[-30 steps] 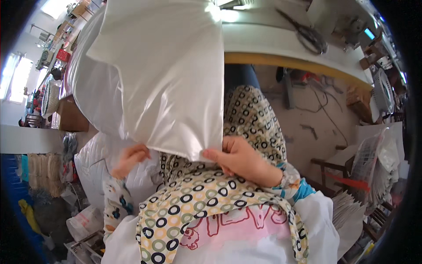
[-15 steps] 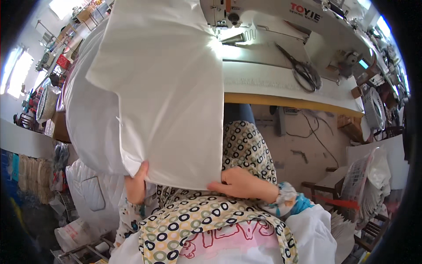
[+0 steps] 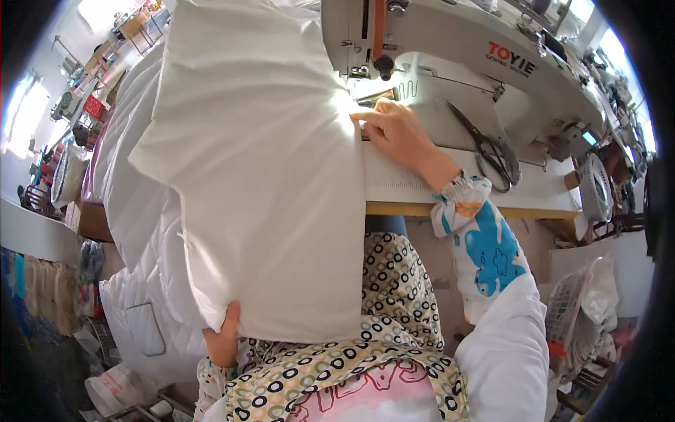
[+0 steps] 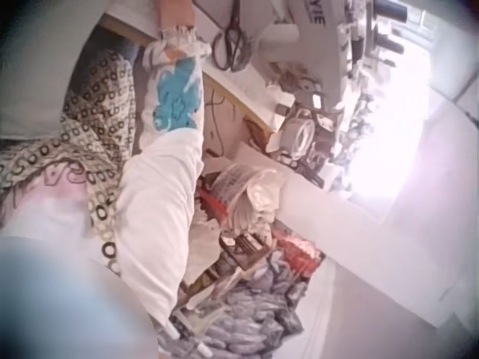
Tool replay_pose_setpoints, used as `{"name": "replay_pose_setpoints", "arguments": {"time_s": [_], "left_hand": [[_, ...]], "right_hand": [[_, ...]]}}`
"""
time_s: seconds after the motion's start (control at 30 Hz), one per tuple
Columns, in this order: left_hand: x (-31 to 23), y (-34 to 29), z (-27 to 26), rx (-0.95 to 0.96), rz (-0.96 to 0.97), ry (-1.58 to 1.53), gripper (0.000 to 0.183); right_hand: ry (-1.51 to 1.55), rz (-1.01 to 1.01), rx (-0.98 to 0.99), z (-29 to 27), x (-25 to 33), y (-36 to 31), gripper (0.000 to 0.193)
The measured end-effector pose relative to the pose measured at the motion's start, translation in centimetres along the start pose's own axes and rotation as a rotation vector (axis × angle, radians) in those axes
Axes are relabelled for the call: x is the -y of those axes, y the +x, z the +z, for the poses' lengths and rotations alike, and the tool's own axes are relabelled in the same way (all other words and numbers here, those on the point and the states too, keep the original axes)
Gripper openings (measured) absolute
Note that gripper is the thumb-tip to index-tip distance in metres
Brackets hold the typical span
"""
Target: The recorder is sewing the edges of white fabric pieces together to manufacture pillowcases using an industrial sewing machine.
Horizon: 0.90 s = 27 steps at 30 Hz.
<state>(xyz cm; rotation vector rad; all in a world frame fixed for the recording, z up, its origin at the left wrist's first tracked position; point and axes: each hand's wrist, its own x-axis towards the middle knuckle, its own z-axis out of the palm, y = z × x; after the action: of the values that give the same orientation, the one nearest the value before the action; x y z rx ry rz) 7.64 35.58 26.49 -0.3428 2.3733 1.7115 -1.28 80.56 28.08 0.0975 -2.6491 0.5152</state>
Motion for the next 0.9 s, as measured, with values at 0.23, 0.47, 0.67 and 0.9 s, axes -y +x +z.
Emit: {"name": "replay_pose_setpoints", "arguments": {"time_s": [0.23,0.47,0.67,0.9], "left_hand": [[-1.0,2.5,1.3,0.024,0.132,0.028,0.043],[-4.9,5.7,3.1,0.069,0.189,0.026,0.041],[-6.6,8.1,4.8,0.089,0.394,0.107,0.033],[-8.4,12.8,6.5,0.123,0.622,0.218,0.036]], "right_hand": [[0.045,-0.037,-0.089,0.1,0.8,-0.2,0.035],[0.068,-0.017,-0.056,-0.3,0.5,-0.5,0.033],[0.053,-0.015,-0.041,-0.4,0.8,-0.3,0.033],[0.045,-0.016,-0.040,-0.5,0.8,-0.2,0.031]]}}
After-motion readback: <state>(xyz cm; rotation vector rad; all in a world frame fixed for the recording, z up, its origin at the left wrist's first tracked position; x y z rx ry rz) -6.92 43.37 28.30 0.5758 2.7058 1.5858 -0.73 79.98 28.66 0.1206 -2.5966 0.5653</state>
